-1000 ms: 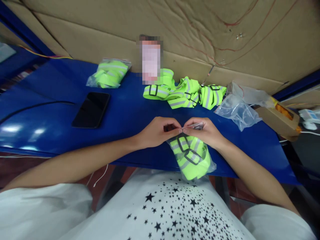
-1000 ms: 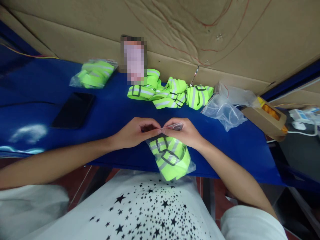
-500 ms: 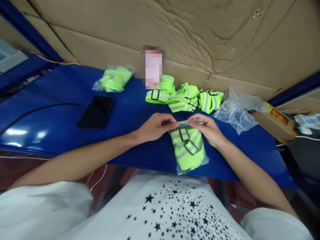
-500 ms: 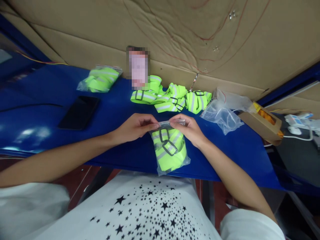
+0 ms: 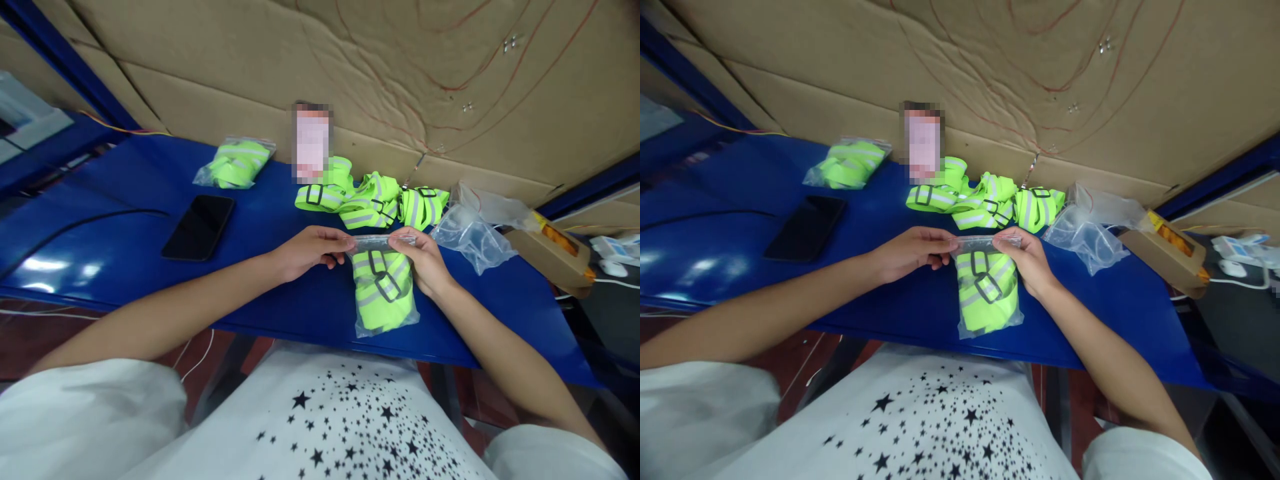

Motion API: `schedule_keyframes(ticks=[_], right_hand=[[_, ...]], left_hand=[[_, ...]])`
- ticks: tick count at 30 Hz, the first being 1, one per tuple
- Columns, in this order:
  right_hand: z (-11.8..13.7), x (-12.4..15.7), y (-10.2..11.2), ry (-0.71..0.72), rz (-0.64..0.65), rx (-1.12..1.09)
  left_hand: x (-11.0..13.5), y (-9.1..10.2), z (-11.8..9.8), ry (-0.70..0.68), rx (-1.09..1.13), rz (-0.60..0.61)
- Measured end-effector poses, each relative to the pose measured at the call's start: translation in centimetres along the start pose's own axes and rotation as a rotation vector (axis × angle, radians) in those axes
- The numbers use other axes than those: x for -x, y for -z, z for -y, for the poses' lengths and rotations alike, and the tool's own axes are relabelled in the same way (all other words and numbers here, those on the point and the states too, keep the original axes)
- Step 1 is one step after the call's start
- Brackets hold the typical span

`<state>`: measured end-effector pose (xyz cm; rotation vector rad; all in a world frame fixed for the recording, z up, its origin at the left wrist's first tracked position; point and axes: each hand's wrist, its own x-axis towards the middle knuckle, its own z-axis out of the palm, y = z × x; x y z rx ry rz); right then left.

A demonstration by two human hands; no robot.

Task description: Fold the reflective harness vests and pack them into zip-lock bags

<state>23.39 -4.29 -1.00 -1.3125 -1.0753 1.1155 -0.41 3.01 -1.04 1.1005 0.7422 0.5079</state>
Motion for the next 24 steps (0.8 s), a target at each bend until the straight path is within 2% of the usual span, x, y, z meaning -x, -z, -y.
schedule_keyframes(ticks=[3,7,10,13,19,24], right_hand=[[-0.5,-0.1,-0.1,0.025,-0.012,-0.017],[-0.8,0.0,-0.4,-0.025,0.01,-0.074],[-0.8,0.0,-0.5,-0.032,0.026,-0.066],[-1.0,0.1,-0.6,0.025,0.012,0.001],[-1.2,0.4,-0.6,0.118,0.054,0.156],[-1.0,0.7,-0.7,0.137,0.073,0.168]], left_hand=[[0.0,-0.1,0.4,-0.005,0.028,-0.053],[0.8,-0.8,0.0,-0.11,-0.05,-0.124],[1.1,-1.1,-0.6,-0.136,-0.072,-0.089],[0.9,-1.1,-0.6,-0.145,-0.09,-0.064],[0.9,-1.1,0.1,-0.24,-0.178,-0.119],[1.1,-1.2,0.0,-0.297,-0.243,-0.06]])
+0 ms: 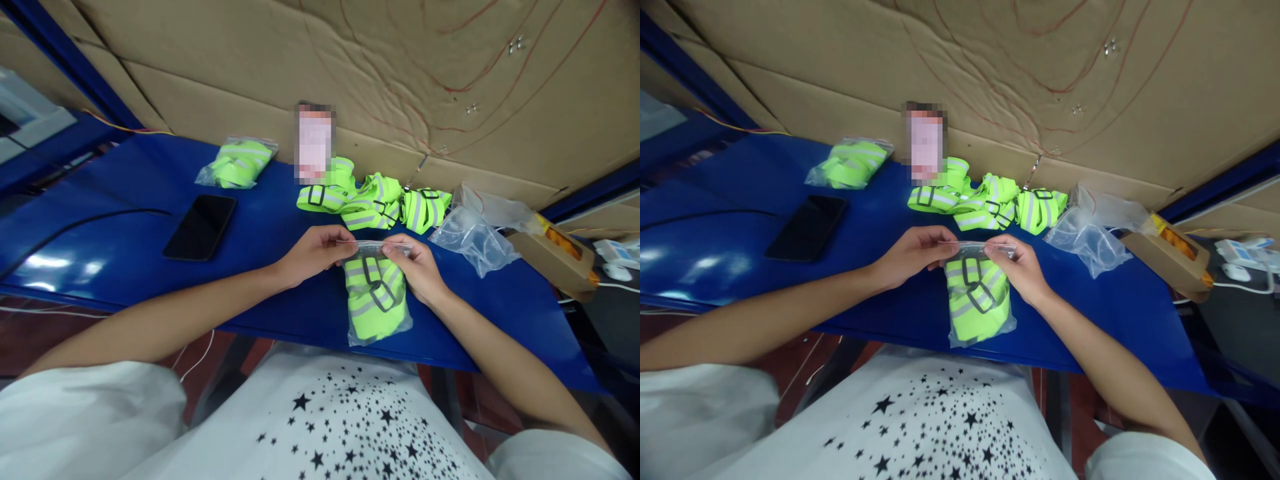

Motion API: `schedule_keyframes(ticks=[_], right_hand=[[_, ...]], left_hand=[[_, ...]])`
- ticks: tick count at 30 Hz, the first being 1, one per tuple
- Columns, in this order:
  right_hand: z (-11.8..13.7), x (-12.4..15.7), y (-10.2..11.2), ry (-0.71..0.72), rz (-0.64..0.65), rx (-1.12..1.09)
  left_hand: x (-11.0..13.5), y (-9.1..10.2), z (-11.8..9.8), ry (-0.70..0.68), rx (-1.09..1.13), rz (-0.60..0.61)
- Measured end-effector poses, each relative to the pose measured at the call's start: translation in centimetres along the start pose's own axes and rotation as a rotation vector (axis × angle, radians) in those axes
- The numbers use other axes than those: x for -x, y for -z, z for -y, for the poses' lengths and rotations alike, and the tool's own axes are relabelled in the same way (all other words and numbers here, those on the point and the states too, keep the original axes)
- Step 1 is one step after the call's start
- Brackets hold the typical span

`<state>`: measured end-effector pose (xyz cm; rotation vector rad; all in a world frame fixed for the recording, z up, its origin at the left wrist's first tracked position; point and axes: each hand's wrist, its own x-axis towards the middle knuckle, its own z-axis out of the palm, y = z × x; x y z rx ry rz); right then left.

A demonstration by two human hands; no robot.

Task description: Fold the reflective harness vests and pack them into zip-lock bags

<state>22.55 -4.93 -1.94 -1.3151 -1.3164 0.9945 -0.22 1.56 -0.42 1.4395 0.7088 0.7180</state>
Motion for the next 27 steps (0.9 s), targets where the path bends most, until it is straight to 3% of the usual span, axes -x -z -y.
schedule_keyframes(ticks=[9,15,17,22,27], right_hand=[[0.48,0.52,-0.69,0.007,0.079,0.108],[0.2,0.31,-0.49,0.022,0.069,0.119],[0.18,0.29,-0.47,0.034,0.043,0.121],[0.25,0.18,-0.31,0.037,-0.166,0.004],[0.58,0.08,-0.05,0.011,-0.161,-0.059]], left_hand=[[0.04,0.23,0.45,-0.066,-0.136,0.072],[-0.13,0.24,0.41,-0.068,-0.15,0.026],[-0.33,0.19,0.54,-0.04,-0.136,0.026],[-0.62,0.19,0.81,0.05,-0.045,0.055],[-0.47,0.2,0.75,0.052,0.045,0.033]])
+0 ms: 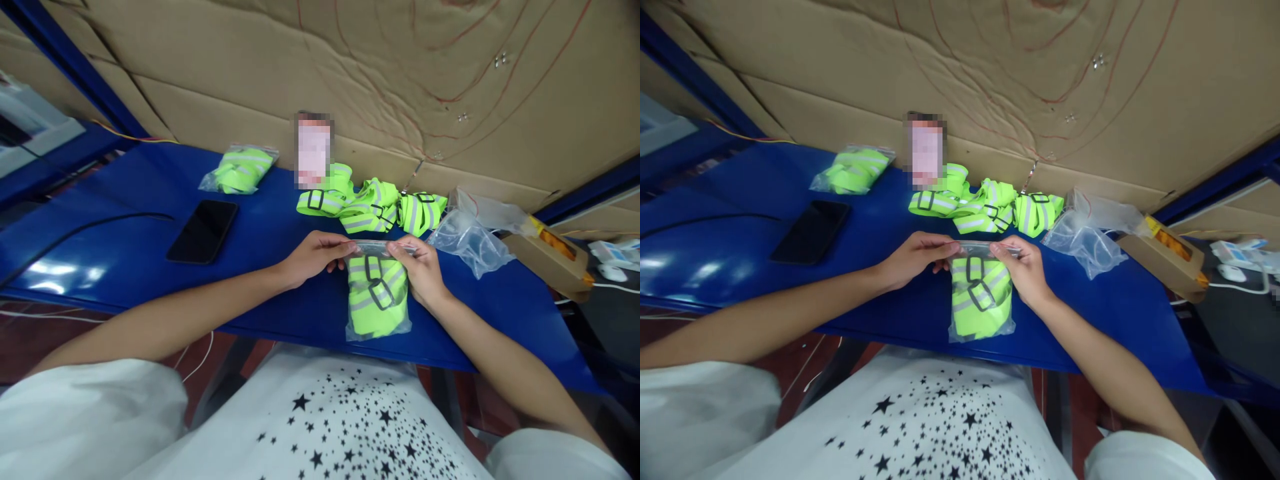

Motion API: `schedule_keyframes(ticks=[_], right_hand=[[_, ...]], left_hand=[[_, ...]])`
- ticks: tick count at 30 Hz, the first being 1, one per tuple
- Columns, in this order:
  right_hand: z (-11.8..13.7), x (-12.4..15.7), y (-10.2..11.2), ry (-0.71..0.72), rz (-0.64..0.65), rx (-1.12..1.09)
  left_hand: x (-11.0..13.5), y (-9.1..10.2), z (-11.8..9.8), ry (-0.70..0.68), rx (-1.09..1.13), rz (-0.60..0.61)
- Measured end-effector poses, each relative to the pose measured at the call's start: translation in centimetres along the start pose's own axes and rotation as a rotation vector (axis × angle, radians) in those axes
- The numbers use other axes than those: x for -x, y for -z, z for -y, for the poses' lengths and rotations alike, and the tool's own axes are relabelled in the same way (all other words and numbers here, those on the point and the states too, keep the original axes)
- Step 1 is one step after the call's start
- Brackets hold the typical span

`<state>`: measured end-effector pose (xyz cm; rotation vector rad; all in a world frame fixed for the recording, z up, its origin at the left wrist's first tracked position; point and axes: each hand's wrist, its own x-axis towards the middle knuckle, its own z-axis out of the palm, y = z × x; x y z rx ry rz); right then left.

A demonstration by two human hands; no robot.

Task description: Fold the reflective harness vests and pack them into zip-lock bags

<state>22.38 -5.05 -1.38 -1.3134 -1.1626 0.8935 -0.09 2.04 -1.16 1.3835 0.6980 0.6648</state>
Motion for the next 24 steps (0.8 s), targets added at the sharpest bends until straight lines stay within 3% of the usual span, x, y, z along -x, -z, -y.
schedule_keyframes(ticks=[5,11,18,21,24], right_hand=[[-0.3,-0.3,0.0,0.009,-0.045,0.012],[-1.2,-2.1,0.6,-0.233,-0.129,-0.262],[0.2,-1.6,0.4,-0.099,0.191,-0.206],[0.9,-1.0,0.1,-0.055,0.246,-0.164],[0.7,-0.8,0.1,-0.123,0.258,-0.164]], left_hand=[[0.1,-0.2,-0.2,0.018,0.052,0.04],[0.0,-0.3,0.4,0.031,-0.029,0.143],[-0.1,-0.3,1.4,0.014,0.009,0.02],[0.0,-0.4,1.3,-0.082,0.057,-0.006],[0.2,-0.6,1.2,-0.145,0.066,-0.009]])
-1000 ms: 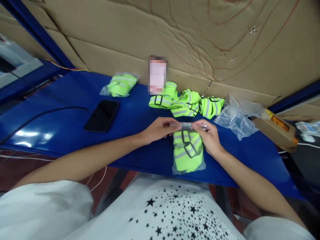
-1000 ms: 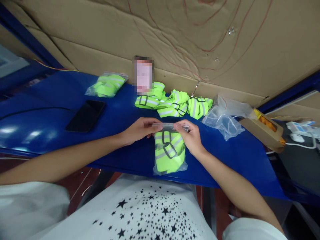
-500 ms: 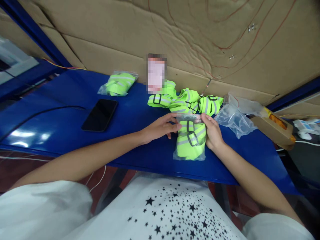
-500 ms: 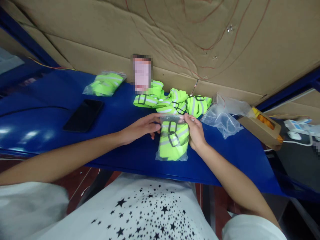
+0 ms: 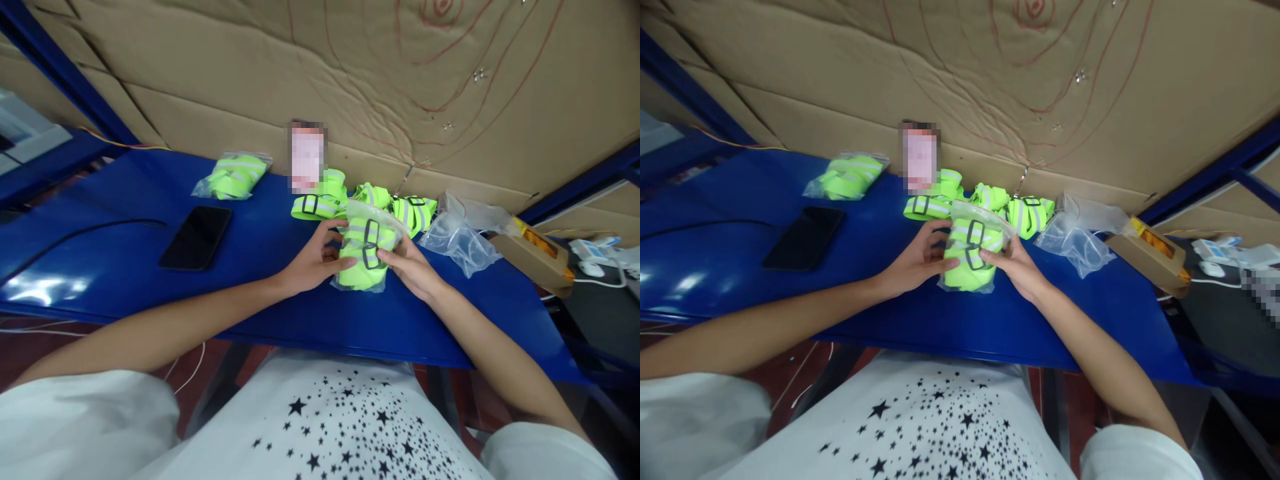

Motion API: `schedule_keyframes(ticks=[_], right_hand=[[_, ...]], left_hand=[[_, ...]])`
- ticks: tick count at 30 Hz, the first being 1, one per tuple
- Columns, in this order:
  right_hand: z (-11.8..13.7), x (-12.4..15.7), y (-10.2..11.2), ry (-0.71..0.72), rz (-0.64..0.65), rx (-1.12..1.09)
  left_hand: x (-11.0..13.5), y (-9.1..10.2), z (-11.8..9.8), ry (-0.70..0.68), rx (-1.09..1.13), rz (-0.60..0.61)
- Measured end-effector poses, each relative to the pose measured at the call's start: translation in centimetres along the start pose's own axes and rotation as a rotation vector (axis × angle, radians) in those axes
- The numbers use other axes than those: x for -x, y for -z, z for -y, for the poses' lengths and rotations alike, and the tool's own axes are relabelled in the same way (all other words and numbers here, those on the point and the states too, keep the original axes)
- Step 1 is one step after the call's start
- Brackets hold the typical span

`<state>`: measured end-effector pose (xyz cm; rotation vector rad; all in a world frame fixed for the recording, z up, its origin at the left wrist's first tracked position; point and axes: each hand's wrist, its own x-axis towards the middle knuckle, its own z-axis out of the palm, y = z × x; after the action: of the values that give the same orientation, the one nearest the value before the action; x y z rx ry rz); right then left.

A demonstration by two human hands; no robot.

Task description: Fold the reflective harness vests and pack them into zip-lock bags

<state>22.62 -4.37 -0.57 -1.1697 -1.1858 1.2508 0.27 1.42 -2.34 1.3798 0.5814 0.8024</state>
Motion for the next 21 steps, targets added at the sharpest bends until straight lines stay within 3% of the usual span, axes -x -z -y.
schedule_keyframes(ticks=[3,6,14,18,21], right_hand=[[-0.8,-0.1,0.1,-0.092,-0.022,-0.023],[-1.5,-0.2,0.0,-0.082,-0.044,-0.039],[-1.9,0.4,0.7,0.209,-0.003,0.39],[-2.3,0.7,0.9,0.31,0.089,0.601],[-2.5,0.7,0.7,0.378,0.205,0.739]], left_hand=[[0.0,-0.1,-0.1,0.014,0.002,-0.016],[-0.3,0.1,-0.1,0.016,-0.028,-0.022],[-0.5,0.5,0.8,-0.114,-0.034,0.004],[-0.8,0.8,-1.0,-0.208,0.003,-0.108],[-1.7,2.7,-3.9,-0.321,0.011,-0.29]])
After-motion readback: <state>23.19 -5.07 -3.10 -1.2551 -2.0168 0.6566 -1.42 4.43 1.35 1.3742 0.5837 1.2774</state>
